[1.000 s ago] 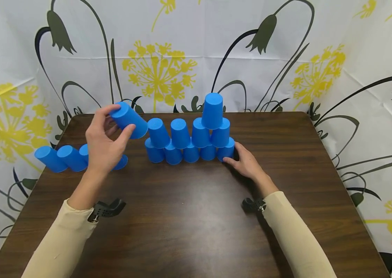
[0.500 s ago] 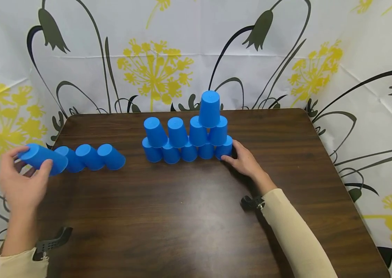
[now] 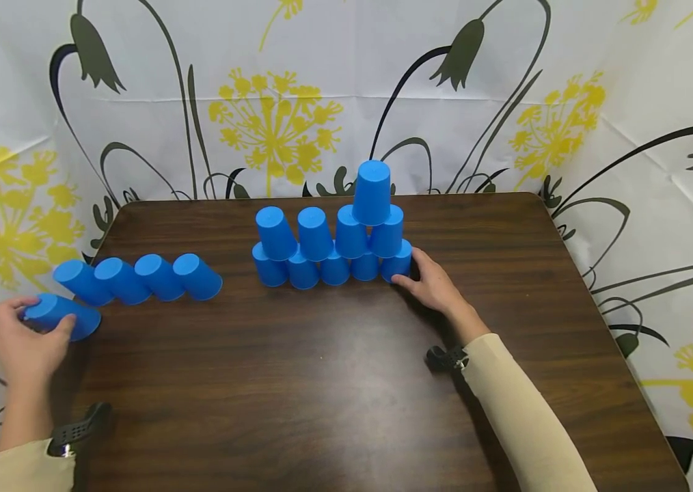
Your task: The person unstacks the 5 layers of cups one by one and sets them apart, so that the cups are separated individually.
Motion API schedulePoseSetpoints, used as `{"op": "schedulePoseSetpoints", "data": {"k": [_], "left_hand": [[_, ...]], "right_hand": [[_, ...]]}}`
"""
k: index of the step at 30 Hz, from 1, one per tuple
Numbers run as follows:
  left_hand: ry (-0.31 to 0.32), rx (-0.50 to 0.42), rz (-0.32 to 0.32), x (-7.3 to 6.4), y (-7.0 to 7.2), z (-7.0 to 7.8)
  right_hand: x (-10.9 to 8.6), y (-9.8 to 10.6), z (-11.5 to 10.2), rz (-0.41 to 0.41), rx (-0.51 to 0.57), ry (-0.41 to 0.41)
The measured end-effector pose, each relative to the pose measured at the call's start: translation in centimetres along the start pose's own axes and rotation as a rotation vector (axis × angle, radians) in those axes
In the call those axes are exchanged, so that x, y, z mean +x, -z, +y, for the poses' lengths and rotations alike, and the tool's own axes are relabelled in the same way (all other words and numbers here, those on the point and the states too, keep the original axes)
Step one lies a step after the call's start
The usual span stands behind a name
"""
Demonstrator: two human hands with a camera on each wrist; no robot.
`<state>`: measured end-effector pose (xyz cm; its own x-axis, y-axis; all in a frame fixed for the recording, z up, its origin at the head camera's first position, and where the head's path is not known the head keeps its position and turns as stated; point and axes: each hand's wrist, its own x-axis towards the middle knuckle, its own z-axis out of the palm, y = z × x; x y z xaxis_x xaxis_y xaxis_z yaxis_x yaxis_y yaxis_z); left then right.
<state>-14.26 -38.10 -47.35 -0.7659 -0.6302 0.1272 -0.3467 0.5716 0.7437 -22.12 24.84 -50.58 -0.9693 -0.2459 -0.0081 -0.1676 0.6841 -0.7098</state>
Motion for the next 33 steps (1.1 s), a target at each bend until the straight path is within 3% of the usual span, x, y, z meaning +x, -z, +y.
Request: {"op": "schedulePoseSetpoints", "data": {"k": [33], "left_hand": [[0.025, 0.004, -0.020, -0.18, -0.66, -0.48]], "right_hand": [[0.03, -0.03, 0.03, -0.001, -0.002, 0.010]]}}
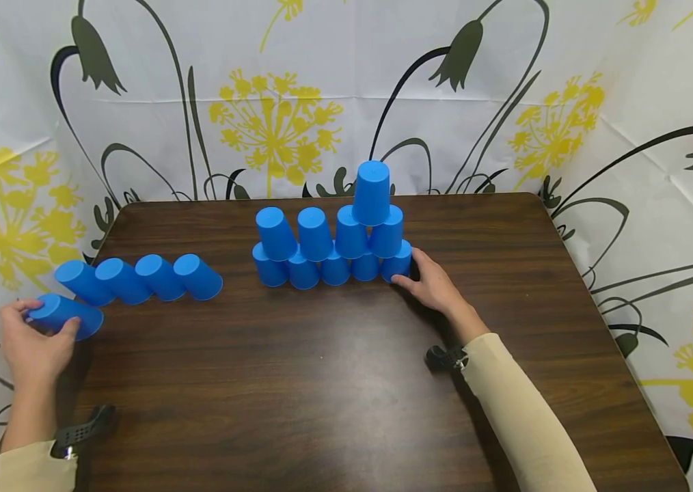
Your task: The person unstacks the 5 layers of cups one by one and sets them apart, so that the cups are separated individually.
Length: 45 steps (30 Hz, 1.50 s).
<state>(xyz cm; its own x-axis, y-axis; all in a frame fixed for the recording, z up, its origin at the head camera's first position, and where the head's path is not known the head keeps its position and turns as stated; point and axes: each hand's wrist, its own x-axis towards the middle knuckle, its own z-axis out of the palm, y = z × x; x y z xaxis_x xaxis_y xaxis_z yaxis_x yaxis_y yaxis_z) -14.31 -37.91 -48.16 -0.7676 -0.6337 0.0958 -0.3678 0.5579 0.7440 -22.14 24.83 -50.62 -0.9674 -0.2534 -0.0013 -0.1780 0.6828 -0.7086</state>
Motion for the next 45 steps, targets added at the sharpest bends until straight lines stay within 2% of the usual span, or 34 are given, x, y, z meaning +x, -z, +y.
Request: {"op": "schedulePoseSetpoints", "data": {"k": [5, 8, 11, 13, 15, 17, 20, 23, 25, 27, 30, 33, 36, 40, 45], "left_hand": [[-0.003, -0.035, 0.055, -0.5, 0.3, 0.4], [-0.057, -0.071, 0.129, -1.1, 0.6, 1.0], [-0.209, -0.131, 0.279, -2.0, 0.6, 2.4], [-0.354, -0.195, 0.388, -2.6, 0.4, 4.2], [-0.495, -0.287, 0.462, -3.7, 0.0, 6.9], [-0.609, -0.409, 0.466, -5.3, -0.3, 10.4], [-0.752, -0.611, 0.384, -8.1, -1.4, 15.5], [-0.895, -0.714, 0.258, -10.4, -3.1, 19.2], [-0.986, -0.707, 0.147, -11.5, -4.6, 20.9], [-1.063, -0.651, 0.016, -12.5, -6.2, 22.4], [-1.139, -0.554, -0.179, -13.8, -8.5, 24.5], [-1.180, -0.481, -0.336, -15.0, -11.0, 26.8], [-1.192, -0.431, -0.427, -15.6, -13.2, 28.8], [-1.206, -0.401, -0.463, -15.9, -15.3, 31.3], [-1.190, -0.387, -0.511, -16.1, -16.6, 34.0]], "right_hand": [[0.1, 0.0, 0.0, -0.001, -0.005, 0.003], [0.1, 0.0, 0.0, -0.004, -0.006, 0.000], [0.0, 0.0, 0.0, -0.007, -0.004, -0.002], [0.0, 0.0, 0.0, -0.006, 0.000, -0.002], [0.0, 0.1, 0.0, -0.007, 0.002, -0.001], [0.0, 0.1, -0.1, -0.006, 0.003, 0.000], [0.0, 0.2, -0.1, -0.007, 0.001, 0.002], [0.1, 0.2, -0.1, -0.001, 0.002, 0.006], [0.1, 0.1, -0.1, -0.002, 0.001, 0.006], [0.0, 0.1, -0.1, -0.003, 0.001, 0.004], [0.0, 0.1, -0.1, -0.005, 0.000, 0.004], [-0.1, 0.1, 0.0, 0.003, 0.004, 0.002], [-0.1, 0.0, 0.1, 0.000, 0.006, 0.000], [0.0, -0.1, 0.1, -0.008, 0.010, 0.006], [0.0, 0.1, 0.2, -0.004, 0.014, 0.022]]}}
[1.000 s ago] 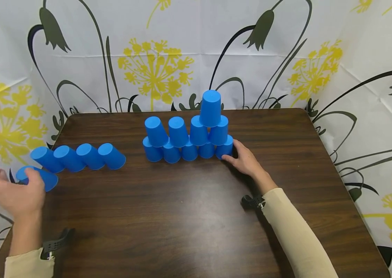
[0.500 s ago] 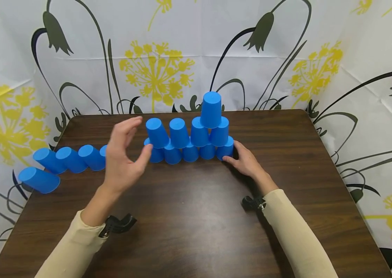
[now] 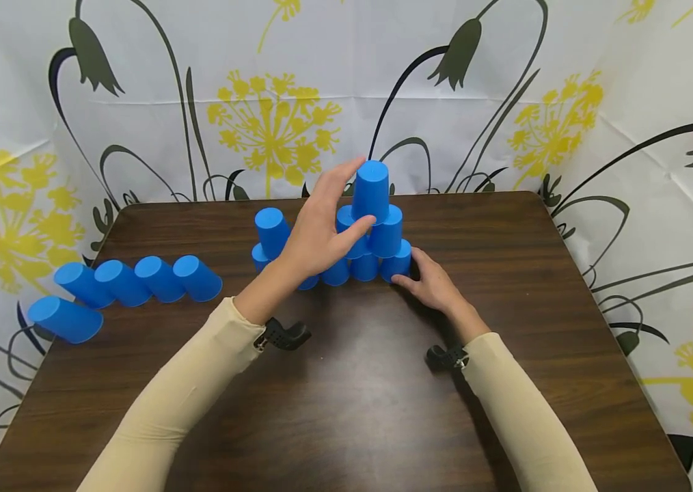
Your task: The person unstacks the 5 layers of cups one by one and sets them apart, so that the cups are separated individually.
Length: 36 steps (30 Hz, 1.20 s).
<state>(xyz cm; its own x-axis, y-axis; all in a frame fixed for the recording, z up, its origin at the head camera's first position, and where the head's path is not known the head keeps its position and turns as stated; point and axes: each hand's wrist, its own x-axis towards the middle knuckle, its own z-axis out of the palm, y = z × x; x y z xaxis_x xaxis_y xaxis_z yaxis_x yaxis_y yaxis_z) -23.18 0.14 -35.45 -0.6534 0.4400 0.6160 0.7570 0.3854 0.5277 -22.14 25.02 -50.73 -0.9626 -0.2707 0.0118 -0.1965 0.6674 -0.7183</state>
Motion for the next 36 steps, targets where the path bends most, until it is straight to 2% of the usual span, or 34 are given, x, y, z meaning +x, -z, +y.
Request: {"op": "schedulePoseSetpoints", "data": {"k": [5, 12, 18, 25, 30, 33, 36], "left_hand": [[0.053, 0.021, -0.023, 1.0, -0.9, 0.1], [0.075, 0.004, 0.042, 1.5, -1.6, -0.2], [0.050, -0.038, 0.106, 1.7, -1.7, -0.7], [0.019, -0.080, 0.137, 1.3, -1.1, -1.0], [-0.016, -0.106, 0.157, -0.2, 0.4, 0.1], [-0.031, -0.121, 0.179, -2.3, 2.0, 0.8], [-0.018, -0.137, 0.202, -5.1, 4.1, 1.0]], "right_hand": [[0.0, 0.2, 0.0, -0.002, -0.002, 0.011], [0.1, 0.3, 0.0, 0.005, 0.007, 0.021], [0.2, 0.4, 0.0, 0.000, 0.001, 0.009], [0.2, 0.3, 0.0, 0.001, -0.010, 0.006], [0.1, 0.2, 0.1, 0.009, -0.012, 0.000], [0.0, 0.1, 0.0, 0.010, -0.016, -0.007], [0.0, 0.0, 0.0, 0.011, -0.019, -0.013]]}}
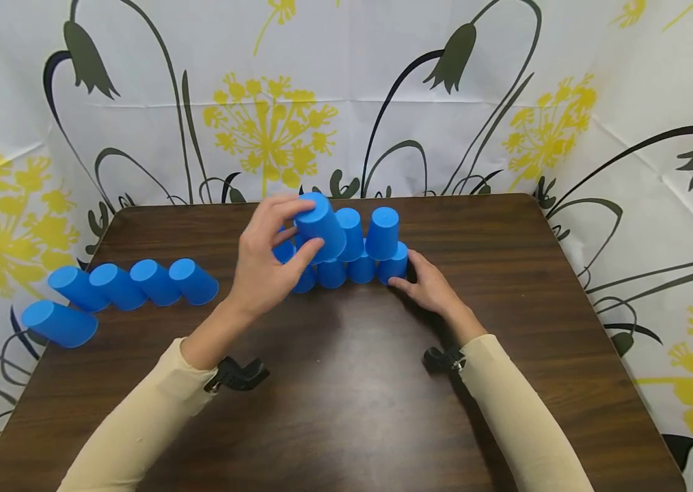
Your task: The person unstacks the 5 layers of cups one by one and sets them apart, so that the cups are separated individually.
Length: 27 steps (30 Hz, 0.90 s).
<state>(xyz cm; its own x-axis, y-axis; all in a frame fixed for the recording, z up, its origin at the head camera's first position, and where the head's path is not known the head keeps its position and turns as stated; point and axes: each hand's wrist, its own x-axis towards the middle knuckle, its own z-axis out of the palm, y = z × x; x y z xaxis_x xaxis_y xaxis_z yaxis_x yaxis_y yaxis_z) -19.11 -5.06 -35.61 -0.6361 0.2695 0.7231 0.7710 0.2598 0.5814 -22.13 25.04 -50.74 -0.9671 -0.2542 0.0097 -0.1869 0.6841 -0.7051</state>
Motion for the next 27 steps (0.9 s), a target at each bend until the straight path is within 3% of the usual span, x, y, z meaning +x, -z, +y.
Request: {"op": "schedulePoseSetpoints", "data": {"k": [5, 10, 16, 21, 27], "left_hand": [[0.066, 0.073, 0.084, -4.1, 5.7, 0.2], [0.173, 0.264, 0.204, -8.4, 11.5, -0.6], [0.346, 0.517, 0.335, -14.1, 17.4, -3.0], [0.493, 0.668, 0.373, -17.6, 20.2, -5.2], [0.623, 0.743, 0.355, -19.7, 21.0, -7.4]], "right_hand": [[0.1, 0.0, 0.0, 0.006, -0.003, 0.003], [0.1, 0.0, 0.0, 0.006, -0.004, 0.005], [0.0, -0.1, -0.1, 0.002, -0.003, -0.013], [0.0, 0.0, -0.1, 0.004, 0.007, -0.009], [0.0, -0.1, -0.1, 0.003, 0.010, 0.000]]}}
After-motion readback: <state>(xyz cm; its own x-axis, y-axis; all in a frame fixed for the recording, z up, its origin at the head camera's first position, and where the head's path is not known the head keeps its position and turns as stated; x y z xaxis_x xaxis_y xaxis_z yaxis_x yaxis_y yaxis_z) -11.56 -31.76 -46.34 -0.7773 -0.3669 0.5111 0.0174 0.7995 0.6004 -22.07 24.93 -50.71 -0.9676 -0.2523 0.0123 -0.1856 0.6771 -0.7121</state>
